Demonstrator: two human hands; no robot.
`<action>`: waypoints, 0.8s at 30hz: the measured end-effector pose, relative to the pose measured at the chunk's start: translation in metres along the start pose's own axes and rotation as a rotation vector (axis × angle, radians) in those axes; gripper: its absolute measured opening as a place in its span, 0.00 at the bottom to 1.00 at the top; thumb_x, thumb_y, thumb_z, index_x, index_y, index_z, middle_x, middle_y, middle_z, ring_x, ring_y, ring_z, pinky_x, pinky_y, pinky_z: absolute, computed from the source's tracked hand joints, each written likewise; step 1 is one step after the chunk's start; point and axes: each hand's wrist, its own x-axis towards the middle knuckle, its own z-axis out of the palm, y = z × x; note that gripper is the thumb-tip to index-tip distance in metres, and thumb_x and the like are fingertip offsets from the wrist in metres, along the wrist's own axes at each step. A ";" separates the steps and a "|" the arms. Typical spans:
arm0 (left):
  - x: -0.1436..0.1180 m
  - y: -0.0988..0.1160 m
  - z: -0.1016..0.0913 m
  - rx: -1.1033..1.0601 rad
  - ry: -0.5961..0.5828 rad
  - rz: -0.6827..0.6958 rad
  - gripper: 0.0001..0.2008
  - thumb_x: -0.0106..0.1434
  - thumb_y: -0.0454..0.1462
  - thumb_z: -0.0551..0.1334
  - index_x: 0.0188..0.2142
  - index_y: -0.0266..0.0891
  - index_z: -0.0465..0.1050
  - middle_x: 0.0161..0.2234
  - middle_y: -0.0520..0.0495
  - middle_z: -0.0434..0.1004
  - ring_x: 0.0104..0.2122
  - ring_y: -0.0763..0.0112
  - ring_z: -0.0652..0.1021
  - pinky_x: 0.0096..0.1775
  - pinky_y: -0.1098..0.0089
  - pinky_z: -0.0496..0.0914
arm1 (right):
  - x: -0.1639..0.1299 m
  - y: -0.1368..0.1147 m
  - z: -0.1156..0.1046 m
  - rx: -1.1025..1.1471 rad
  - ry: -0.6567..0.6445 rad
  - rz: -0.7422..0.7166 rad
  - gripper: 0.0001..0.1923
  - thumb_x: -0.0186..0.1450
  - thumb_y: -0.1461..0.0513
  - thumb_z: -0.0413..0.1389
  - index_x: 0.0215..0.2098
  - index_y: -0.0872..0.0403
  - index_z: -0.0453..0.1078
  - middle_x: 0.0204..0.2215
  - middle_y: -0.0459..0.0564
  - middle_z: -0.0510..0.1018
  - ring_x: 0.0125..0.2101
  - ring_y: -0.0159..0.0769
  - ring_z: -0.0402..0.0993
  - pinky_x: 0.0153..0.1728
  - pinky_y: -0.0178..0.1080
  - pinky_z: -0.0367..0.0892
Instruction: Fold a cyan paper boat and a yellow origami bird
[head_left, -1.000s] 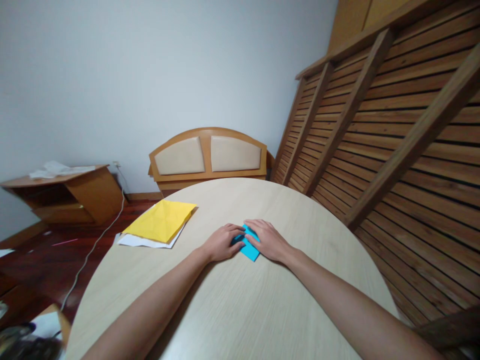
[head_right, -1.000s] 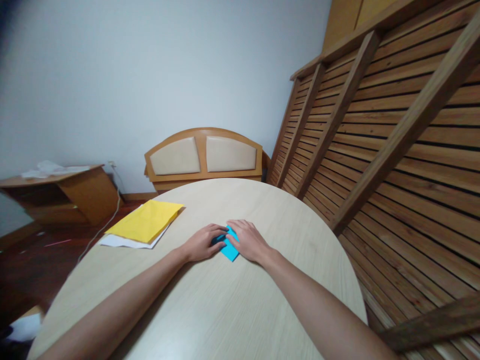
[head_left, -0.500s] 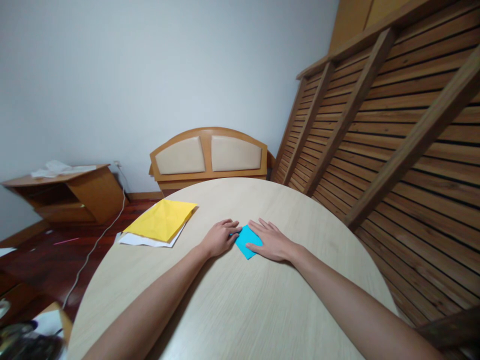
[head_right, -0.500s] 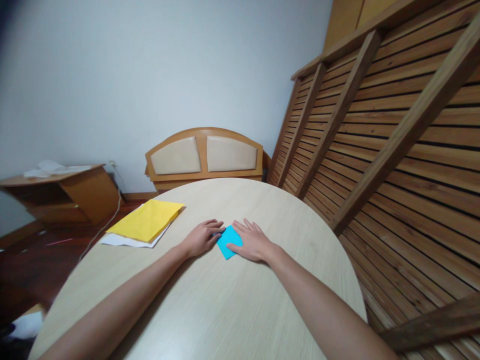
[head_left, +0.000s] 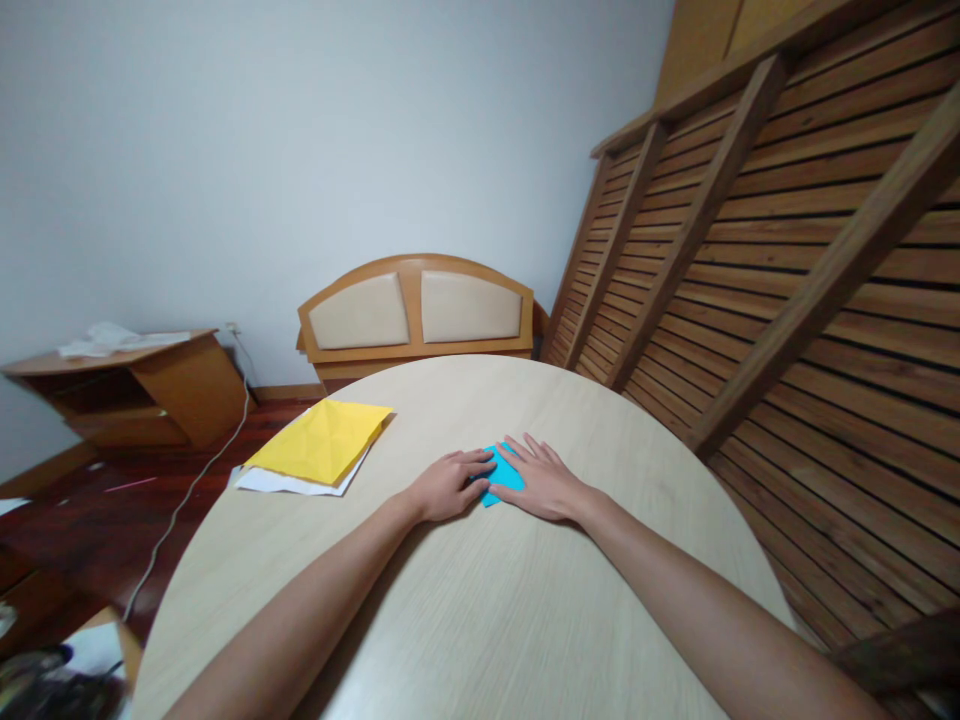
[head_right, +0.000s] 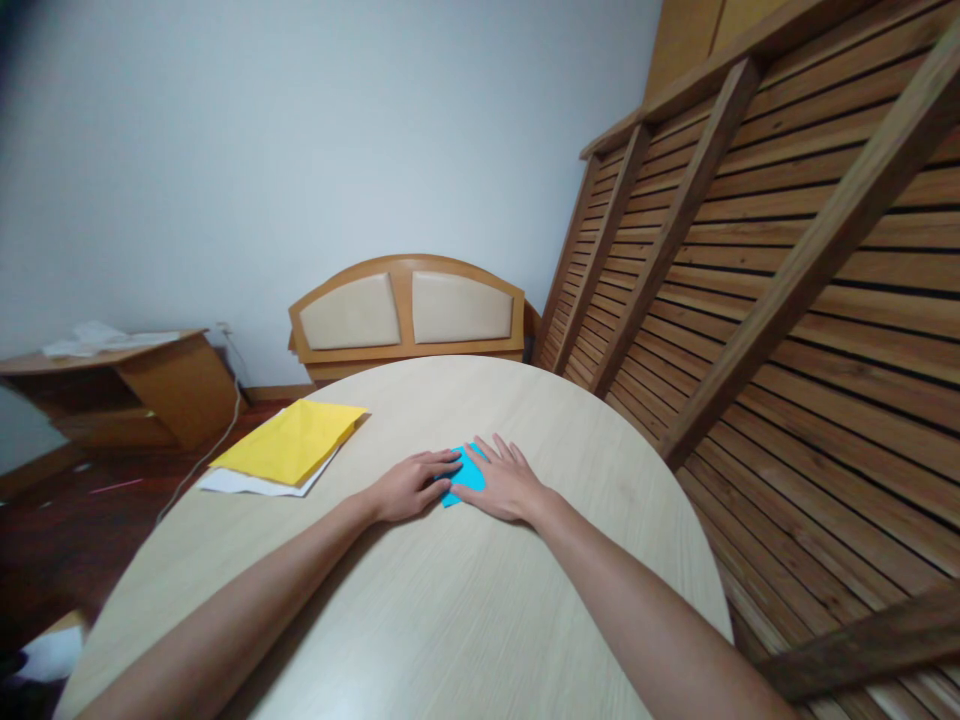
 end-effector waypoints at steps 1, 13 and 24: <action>-0.001 -0.001 0.000 0.009 -0.021 -0.015 0.23 0.72 0.45 0.50 0.63 0.40 0.64 0.65 0.41 0.62 0.65 0.58 0.62 0.63 0.52 0.59 | 0.000 0.001 -0.001 -0.007 -0.017 -0.001 0.48 0.63 0.33 0.41 0.72 0.49 0.43 0.71 0.49 0.42 0.70 0.57 0.30 0.66 0.57 0.33; -0.006 -0.003 -0.006 0.054 -0.099 -0.056 0.26 0.72 0.46 0.49 0.66 0.43 0.57 0.68 0.42 0.55 0.67 0.57 0.57 0.63 0.45 0.55 | -0.011 0.019 -0.026 -0.061 -0.020 -0.006 0.34 0.69 0.46 0.45 0.69 0.51 0.55 0.70 0.51 0.51 0.69 0.58 0.38 0.65 0.61 0.41; -0.002 0.000 -0.007 0.042 -0.122 -0.075 0.27 0.73 0.48 0.47 0.68 0.46 0.53 0.69 0.44 0.51 0.68 0.58 0.54 0.64 0.46 0.52 | 0.003 0.007 0.000 0.025 0.023 -0.154 0.36 0.71 0.43 0.41 0.71 0.52 0.49 0.70 0.52 0.50 0.69 0.49 0.41 0.66 0.56 0.40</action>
